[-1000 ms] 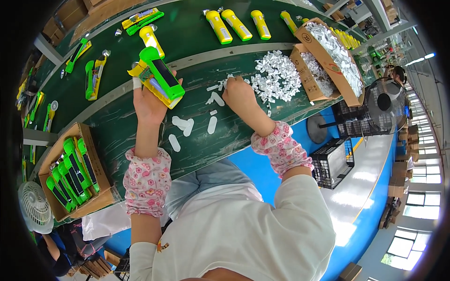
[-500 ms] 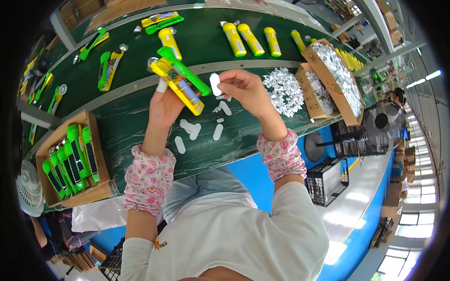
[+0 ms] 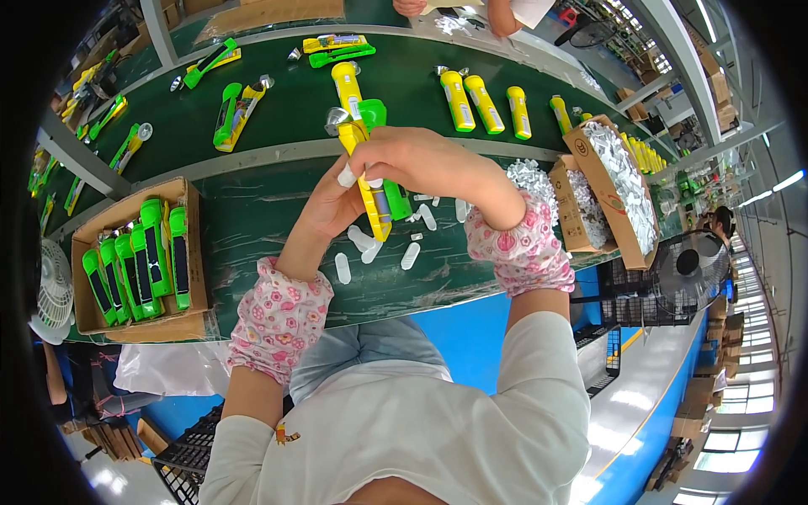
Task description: Assembling solar-powered flashlights on a factory conveyor belt by applying protective films and components.
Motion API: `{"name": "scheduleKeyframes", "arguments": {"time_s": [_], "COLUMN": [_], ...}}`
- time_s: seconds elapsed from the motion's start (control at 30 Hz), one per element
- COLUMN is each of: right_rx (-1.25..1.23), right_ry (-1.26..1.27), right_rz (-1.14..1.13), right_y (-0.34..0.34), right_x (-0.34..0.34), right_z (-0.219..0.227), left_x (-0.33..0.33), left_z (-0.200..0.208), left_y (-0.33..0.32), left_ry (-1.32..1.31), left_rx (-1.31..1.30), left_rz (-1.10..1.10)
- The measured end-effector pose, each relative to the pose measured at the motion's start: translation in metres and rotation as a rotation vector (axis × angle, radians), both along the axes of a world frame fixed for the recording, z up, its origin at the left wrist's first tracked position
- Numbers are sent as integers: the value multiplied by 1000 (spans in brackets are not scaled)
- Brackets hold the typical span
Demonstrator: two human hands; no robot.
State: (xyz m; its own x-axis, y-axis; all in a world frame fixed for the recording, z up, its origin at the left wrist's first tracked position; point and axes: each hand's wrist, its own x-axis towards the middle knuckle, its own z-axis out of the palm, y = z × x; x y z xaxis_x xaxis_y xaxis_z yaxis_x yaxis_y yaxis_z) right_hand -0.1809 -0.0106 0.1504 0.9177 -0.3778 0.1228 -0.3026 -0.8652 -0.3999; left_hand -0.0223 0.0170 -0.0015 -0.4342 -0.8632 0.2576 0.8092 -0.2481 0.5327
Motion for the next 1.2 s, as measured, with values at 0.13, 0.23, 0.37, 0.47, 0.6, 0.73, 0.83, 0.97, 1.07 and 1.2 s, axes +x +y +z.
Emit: {"name": "scheduleKeyframes", "arguments": {"time_s": [0.13, 0.23, 0.37, 0.47, 0.6, 0.73, 0.83, 0.97, 1.07, 1.2], "right_rx": [218, 184, -183, -155, 22, -125, -103, 138, 141, 89], "right_ry": [55, -6, -185, -132, -165, -374, -443, -490, -598, -581], "right_rz": [-168, -226, -382, -740, -623, -586, -580, -511, -470, -509], "right_y": [-6, -8, 6, 26, 19, 17, 8, 6, 10, 18], "right_x": [3, 4, 10, 6, 5, 6, -2, -4, 0, 6], "right_z": [2, -11, -34, -54, -103, -113, -117, -125, -130, -130], "left_x": [-3, -5, -3, -4, -7, -7, -2, 4, 3, -1], "left_z": [2, 3, -1, 2, -8, -5, -2, -11, -11, -14], "left_y": [2, 2, -2, -3, -7, -10, -11, -16, -15, -15], "left_ry": [-13, -36, 20, 143, 133, 77, 121, 176, 174, 44], "left_rx": [-5, 20, 99, 246, 296, 364, 407, 414, 434, 389], "left_rz": [0, 28, 116, 172, 301, 455, 467, 518, 538, 583]}}
